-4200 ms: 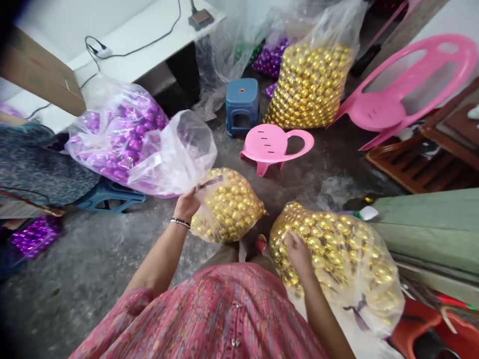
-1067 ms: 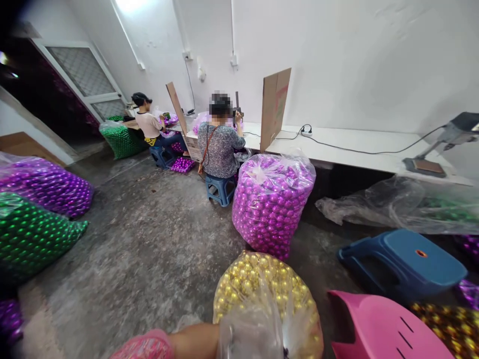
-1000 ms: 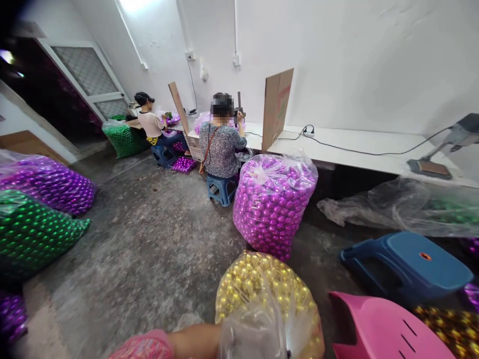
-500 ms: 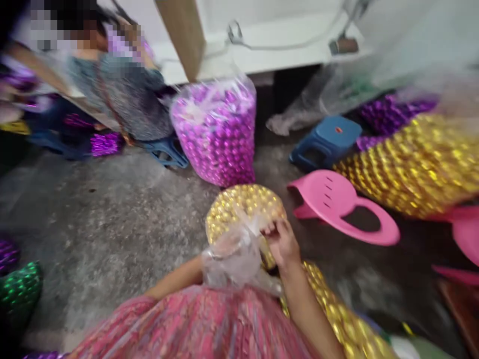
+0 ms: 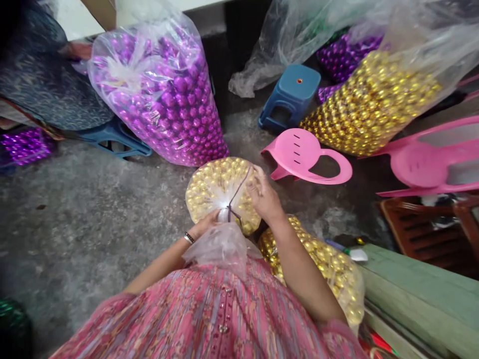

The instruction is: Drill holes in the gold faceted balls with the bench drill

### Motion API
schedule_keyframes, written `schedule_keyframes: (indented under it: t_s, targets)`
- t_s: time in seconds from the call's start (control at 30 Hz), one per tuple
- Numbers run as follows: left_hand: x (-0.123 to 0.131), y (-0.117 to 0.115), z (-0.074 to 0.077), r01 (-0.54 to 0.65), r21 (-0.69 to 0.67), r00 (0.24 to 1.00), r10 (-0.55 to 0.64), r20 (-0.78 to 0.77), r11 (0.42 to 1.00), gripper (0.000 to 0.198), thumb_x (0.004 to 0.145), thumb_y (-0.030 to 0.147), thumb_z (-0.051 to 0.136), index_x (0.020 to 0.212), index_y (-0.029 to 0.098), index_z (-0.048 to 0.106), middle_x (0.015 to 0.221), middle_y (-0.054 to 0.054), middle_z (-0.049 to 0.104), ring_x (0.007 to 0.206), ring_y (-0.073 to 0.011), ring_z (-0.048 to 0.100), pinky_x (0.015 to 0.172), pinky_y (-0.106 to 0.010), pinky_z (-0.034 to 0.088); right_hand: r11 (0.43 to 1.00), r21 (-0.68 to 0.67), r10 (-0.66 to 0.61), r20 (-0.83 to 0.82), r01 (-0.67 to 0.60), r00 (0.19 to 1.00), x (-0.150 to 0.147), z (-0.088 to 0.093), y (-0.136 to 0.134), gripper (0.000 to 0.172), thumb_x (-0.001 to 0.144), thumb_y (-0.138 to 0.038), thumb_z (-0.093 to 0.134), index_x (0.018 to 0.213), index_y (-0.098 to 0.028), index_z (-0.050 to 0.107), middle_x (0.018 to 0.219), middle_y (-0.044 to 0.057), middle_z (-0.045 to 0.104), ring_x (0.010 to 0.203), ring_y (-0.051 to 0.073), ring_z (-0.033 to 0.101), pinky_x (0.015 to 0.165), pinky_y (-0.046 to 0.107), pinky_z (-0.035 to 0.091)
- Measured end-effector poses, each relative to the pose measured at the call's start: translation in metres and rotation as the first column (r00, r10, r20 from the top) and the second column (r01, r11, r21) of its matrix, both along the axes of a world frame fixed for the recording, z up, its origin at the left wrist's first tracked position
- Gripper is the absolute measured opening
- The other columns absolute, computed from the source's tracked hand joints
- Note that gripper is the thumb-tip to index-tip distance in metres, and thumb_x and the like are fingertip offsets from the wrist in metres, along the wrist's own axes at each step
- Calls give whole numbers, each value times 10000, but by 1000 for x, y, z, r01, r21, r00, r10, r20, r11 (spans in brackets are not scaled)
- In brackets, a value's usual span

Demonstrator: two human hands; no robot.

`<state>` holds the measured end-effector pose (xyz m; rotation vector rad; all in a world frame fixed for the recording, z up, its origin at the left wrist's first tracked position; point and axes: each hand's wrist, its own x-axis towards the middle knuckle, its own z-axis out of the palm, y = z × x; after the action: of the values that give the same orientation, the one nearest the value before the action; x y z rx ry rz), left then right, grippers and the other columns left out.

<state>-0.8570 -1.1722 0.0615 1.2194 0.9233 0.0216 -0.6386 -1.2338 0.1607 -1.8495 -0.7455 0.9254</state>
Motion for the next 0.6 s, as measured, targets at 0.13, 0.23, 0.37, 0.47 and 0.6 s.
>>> schedule_keyframes:
  t_s: [0.13,0.23,0.37,0.47,0.6]
  targets:
    - [3,2,2,-36,-188,991,60,123,981,618,650,392,842,1207,173,691,1159,-70,742,1045,-246,649,974,-360,497,933,-77,356,329,-351,875,-30,-15,-31,421,972,-491,505,1265,-240,672,1268,131,646,1242,250,570,1124,444,439]
    - [16,5,1,-127,-370,975,184,123,920,633,685,563,795,1151,143,704,1085,-100,755,981,-244,674,921,-360,511,763,-28,629,266,-646,731,-71,-32,-55,218,878,-423,681,997,-261,766,1026,46,745,1045,183,655,1011,342,511]
    - [30,12,-1,-142,-359,982,178,68,923,481,553,428,874,891,120,724,829,-35,740,778,-172,645,814,-296,503,686,-46,711,251,-726,657,-90,-61,-69,112,841,-294,715,888,-204,763,977,62,771,1038,197,672,996,362,511]
    - [28,15,-1,-144,-390,985,170,34,910,410,565,344,812,902,126,728,754,2,711,665,-135,603,710,-268,489,784,-84,613,260,-615,746,-81,-68,-75,215,953,-307,560,974,-209,750,1009,60,768,1016,165,683,966,316,521]
    - [19,12,-2,-70,-371,992,104,73,926,439,606,330,761,1001,140,745,858,-26,750,741,-165,632,749,-286,499,934,-222,344,331,-281,879,-72,-65,-68,398,1035,-329,337,1166,-169,677,1102,132,735,1018,188,675,920,334,525]
